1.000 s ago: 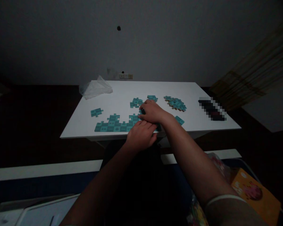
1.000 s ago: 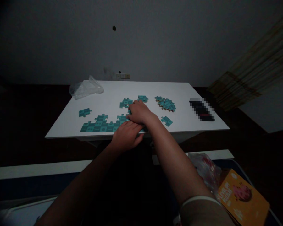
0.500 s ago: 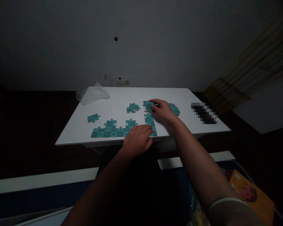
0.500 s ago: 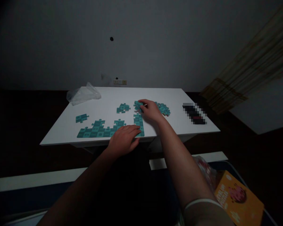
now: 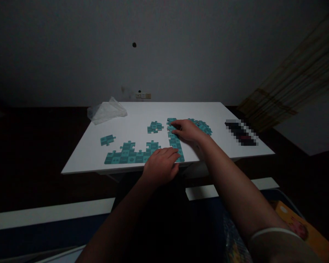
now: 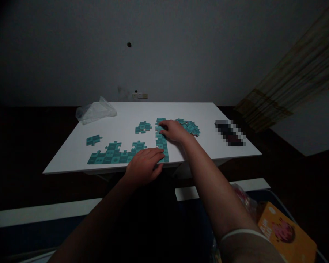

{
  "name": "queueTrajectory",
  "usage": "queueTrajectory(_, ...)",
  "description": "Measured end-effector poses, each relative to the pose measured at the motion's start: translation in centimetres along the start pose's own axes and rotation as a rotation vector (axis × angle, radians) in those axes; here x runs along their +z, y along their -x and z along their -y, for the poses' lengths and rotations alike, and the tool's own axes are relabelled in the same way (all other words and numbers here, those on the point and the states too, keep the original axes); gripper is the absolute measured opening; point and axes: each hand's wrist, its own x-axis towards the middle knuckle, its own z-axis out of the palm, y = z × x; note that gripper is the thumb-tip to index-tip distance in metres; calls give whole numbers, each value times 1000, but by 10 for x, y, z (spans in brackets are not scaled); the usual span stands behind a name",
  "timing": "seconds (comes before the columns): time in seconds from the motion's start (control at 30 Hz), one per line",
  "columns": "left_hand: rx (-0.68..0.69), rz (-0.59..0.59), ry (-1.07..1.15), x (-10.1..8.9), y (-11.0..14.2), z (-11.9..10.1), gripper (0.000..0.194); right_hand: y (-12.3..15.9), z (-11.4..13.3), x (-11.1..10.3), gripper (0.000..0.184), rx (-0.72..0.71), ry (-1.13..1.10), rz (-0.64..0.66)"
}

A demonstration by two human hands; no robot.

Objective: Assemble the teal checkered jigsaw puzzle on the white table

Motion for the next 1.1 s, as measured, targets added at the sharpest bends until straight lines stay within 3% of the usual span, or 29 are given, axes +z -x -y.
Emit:
queueTrajectory(0.23, 1, -11, 10, 0, -1, -1, 35, 6, 5, 1, 28, -68, 109, -5)
queueTrajectory(0.4, -6, 3, 11, 0, -2, 0, 35, 13, 12, 5, 32, -132, 136, -27)
queueTrajectory(0.63, 7, 29, -38, -16, -5, -10, 26, 31, 12, -17, 48, 4, -5, -321)
queueTrajectory(0.73, -46, -3, -84, -19, -17, -17, 29, 50, 12, -25, 46, 61, -43, -374)
queueTrajectory(0.93, -275, -31, -100, -2, -58, -15, 71, 113, 20, -9, 46, 90, 56, -335)
queueTrajectory(1.1, -277, 45, -49, 8, -69, -8, 79, 160, 17, 5, 44, 150, 197, -428)
